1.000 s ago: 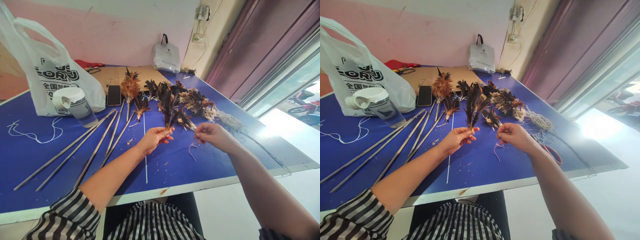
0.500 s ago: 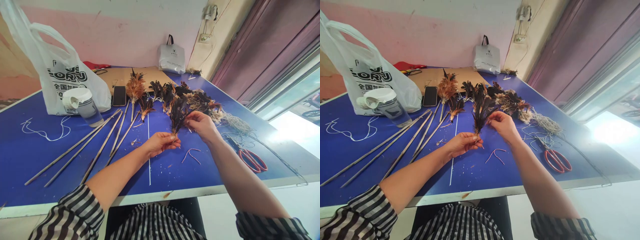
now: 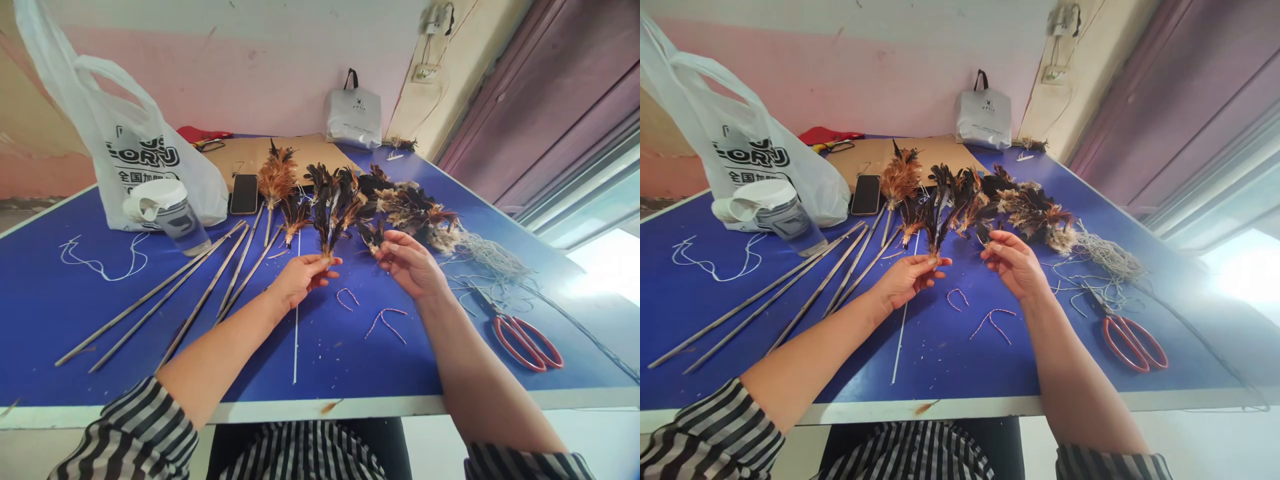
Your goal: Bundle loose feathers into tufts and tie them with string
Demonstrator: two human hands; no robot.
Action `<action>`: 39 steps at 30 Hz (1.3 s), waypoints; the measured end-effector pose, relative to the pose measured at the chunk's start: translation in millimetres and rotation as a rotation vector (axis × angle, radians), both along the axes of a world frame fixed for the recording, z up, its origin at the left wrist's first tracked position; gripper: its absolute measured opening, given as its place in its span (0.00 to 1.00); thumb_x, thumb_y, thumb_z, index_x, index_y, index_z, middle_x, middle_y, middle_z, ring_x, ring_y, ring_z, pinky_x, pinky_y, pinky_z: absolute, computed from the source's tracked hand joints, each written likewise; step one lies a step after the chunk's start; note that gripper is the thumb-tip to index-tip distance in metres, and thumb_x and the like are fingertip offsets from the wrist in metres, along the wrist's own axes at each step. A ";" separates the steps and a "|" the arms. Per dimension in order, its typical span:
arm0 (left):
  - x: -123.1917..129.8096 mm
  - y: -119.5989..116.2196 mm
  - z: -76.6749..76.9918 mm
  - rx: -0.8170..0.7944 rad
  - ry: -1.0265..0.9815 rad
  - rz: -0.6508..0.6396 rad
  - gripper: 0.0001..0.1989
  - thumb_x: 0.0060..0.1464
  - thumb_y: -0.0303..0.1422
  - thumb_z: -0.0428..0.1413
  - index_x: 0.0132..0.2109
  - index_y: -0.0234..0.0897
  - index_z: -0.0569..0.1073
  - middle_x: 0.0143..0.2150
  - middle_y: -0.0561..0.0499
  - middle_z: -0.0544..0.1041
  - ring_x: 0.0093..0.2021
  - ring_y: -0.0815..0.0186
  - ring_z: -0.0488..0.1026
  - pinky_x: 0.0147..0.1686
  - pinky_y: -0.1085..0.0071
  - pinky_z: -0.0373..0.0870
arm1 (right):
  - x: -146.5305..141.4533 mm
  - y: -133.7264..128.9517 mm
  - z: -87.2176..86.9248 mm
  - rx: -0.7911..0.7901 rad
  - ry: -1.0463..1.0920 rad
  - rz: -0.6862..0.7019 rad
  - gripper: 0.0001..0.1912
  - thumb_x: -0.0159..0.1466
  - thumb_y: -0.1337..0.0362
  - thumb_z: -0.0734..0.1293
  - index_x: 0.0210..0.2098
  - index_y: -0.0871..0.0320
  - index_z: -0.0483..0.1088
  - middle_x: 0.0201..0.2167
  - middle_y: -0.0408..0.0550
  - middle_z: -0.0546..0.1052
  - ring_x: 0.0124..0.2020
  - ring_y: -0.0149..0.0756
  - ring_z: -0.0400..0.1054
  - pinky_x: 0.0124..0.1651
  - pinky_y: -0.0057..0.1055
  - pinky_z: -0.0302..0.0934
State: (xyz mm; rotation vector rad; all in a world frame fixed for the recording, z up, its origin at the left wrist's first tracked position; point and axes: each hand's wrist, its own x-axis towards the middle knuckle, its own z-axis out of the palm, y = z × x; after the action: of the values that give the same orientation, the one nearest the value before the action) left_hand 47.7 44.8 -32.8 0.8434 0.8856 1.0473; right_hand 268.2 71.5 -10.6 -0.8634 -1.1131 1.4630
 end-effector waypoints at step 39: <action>-15.9 16.2 -0.6 -0.104 -0.068 0.021 0.05 0.53 0.24 0.54 0.32 0.28 0.74 0.30 0.46 0.76 0.30 0.71 0.75 0.37 0.75 0.72 | -43.0 13.8 -10.2 0.026 -0.251 0.231 0.16 0.47 0.61 0.73 0.35 0.58 0.71 0.28 0.44 0.74 0.29 0.29 0.69 0.38 0.32 0.66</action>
State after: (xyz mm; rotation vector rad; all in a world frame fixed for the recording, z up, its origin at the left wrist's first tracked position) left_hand 31.8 61.0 -33.3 0.7090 0.8846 1.0333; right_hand 225.3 85.3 -20.8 -0.9434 -1.4557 1.5523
